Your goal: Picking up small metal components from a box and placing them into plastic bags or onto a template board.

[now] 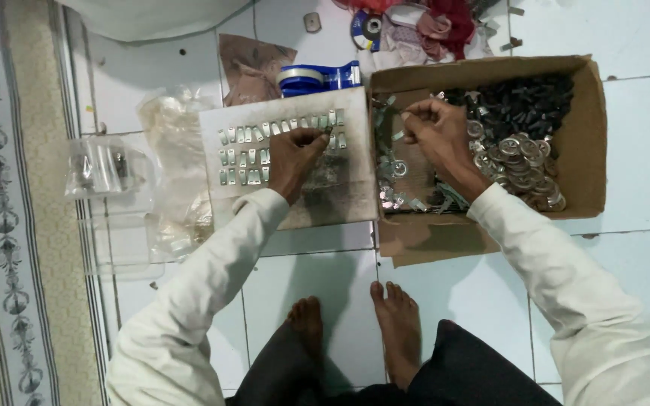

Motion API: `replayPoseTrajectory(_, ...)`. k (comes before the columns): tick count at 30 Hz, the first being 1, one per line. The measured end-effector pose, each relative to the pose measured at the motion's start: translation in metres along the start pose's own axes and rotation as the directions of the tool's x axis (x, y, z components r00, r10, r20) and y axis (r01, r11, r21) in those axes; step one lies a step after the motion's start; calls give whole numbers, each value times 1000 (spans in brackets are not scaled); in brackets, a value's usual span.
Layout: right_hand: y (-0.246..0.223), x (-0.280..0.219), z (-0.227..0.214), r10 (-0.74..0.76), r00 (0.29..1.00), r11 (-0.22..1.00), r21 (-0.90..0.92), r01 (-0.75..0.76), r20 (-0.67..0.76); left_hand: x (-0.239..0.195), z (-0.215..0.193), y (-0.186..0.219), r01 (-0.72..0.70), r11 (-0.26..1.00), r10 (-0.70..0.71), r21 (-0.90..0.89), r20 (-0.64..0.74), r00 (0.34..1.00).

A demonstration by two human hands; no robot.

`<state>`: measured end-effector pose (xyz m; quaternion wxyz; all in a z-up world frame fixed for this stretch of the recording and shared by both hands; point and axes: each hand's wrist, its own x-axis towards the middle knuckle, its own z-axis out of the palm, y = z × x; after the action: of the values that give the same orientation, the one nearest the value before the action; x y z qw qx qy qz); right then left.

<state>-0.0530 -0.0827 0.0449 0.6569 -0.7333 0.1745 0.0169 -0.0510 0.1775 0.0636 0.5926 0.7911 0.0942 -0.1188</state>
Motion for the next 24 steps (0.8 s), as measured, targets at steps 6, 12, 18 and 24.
replayPoseTrajectory(6,-39,-47,55,172,965,985,-66,-163,195,-12,13,-78,221,975,-222,33,38,974)
replayPoseTrajectory(12,-5,-48,82,237,947,968,-139,-210,218,-21,25,-83,242,969,-237,54,-79,968)
replayPoseTrajectory(18,1,-44,94,182,951,963,-240,-121,250,-23,35,-70,254,967,-251,7,-146,957)
replayPoseTrajectory(24,32,-28,93,-33,967,906,-401,136,253,-13,29,-82,186,963,-150,195,-187,971)
